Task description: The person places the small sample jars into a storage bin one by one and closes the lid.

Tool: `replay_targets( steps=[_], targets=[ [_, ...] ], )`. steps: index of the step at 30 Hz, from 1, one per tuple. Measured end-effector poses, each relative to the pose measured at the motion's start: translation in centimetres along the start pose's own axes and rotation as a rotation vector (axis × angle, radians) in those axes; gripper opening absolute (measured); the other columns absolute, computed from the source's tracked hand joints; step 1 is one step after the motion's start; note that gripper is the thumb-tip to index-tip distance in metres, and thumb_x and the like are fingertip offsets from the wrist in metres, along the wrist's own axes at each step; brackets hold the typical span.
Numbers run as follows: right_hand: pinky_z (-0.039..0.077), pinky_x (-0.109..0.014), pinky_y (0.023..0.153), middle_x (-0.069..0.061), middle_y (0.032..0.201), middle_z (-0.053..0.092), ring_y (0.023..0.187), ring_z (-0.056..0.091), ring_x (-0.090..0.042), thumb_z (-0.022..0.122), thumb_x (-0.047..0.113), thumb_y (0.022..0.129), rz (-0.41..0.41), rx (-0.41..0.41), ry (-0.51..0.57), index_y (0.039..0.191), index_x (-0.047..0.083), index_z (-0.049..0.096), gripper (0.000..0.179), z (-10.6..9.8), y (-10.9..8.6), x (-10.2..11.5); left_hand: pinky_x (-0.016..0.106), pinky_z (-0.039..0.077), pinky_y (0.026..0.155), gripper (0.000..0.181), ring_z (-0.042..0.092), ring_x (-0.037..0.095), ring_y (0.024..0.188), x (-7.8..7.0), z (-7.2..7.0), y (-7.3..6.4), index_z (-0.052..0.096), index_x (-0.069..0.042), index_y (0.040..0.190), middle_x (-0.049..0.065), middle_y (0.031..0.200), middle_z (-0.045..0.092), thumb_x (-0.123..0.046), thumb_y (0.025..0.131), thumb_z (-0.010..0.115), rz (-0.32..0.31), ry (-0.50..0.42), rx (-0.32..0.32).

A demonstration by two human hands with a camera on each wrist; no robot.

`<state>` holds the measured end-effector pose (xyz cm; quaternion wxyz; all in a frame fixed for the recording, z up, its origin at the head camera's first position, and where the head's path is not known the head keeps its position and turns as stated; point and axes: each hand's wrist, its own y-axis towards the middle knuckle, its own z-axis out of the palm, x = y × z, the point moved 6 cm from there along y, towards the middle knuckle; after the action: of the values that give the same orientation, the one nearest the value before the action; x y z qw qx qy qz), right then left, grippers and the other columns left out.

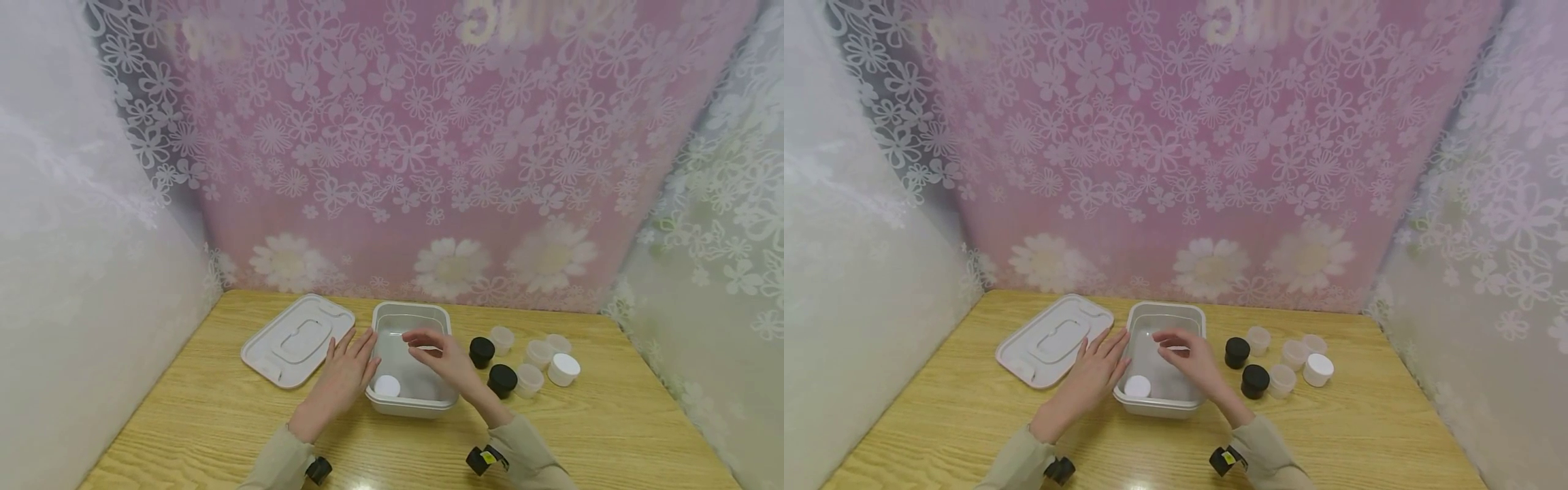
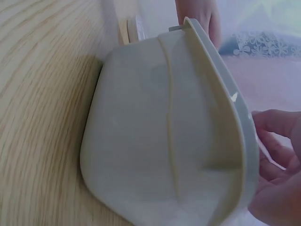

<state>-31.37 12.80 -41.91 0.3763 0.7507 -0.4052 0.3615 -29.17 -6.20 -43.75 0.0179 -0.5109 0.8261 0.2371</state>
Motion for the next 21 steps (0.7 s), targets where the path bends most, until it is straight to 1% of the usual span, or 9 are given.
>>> replay_targets(
  steps=[2, 5, 10, 14, 17, 21],
  targets=[
    [0.055, -0.035, 0.096, -0.015, 0.126, 0.069, 0.117, 0.065, -0.031, 0.067, 0.017, 0.099, -0.011, -0.051, 0.021, 0.128, 0.006, 0.068, 0.030, -0.8, -0.4, 0.2, 0.070, 0.026, 0.113, 0.051, 0.036, 0.043, 0.145, 0.0, 0.0, 0.0, 0.050, -0.003, 0.149, 0.012, 0.154, 0.048, -0.032, 0.107, 0.051, 0.003, 0.004, -0.005],
    [0.055, -0.029, 0.095, -0.015, 0.126, 0.068, 0.118, 0.064, -0.032, 0.068, 0.015, 0.099, -0.047, -0.121, 0.055, 0.127, 0.006, 0.068, 0.030, -2.0, -1.1, 0.3, 0.070, 0.026, 0.113, 0.051, 0.036, 0.043, 0.145, 0.1, 0.1, 0.0, 0.050, -0.003, 0.149, 0.012, 0.154, 0.048, -0.032, 0.107, 0.051, 0.012, 0.007, -0.007],
    [0.054, -0.024, 0.094, -0.020, 0.129, 0.065, 0.119, 0.063, -0.032, 0.067, 0.007, 0.098, -0.124, -0.180, 0.089, 0.129, 0.001, 0.065, 0.031, -4.0, -2.1, 0.1, 0.068, 0.027, 0.113, 0.051, 0.036, 0.042, 0.145, 0.1, 0.2, 0.0, 0.050, -0.004, 0.149, 0.011, 0.154, 0.048, -0.033, 0.107, 0.050, 0.026, 0.034, -0.006],
    [0.054, -0.023, 0.093, -0.023, 0.130, 0.063, 0.117, 0.064, -0.026, 0.067, 0.003, 0.097, -0.147, -0.212, 0.056, 0.129, -0.002, 0.063, 0.033, -5.7, -3.1, -0.3, 0.067, 0.028, 0.113, 0.051, 0.038, 0.041, 0.145, 0.1, 0.3, 0.0, 0.050, -0.003, 0.149, 0.011, 0.154, 0.049, -0.033, 0.107, 0.050, 0.035, 0.049, -0.008],
    [0.054, -0.023, 0.093, -0.024, 0.129, 0.063, 0.116, 0.064, -0.018, 0.068, 0.000, 0.095, -0.170, -0.243, 0.004, 0.129, -0.002, 0.063, 0.035, -6.9, -4.0, -0.6, 0.067, 0.029, 0.113, 0.051, 0.038, 0.041, 0.144, 0.1, 0.3, 0.0, 0.051, -0.003, 0.149, 0.012, 0.153, 0.049, -0.033, 0.107, 0.050, 0.042, 0.052, -0.011],
    [0.054, -0.023, 0.092, -0.025, 0.126, 0.064, 0.113, 0.064, -0.012, 0.069, -0.004, 0.093, -0.198, -0.294, -0.049, 0.129, -0.004, 0.064, 0.037, -8.6, -5.2, -1.3, 0.068, 0.029, 0.112, 0.051, 0.038, 0.041, 0.144, 0.1, 0.2, 0.0, 0.050, -0.003, 0.149, 0.012, 0.153, 0.049, -0.033, 0.107, 0.051, 0.039, 0.047, -0.011]
  ],
)
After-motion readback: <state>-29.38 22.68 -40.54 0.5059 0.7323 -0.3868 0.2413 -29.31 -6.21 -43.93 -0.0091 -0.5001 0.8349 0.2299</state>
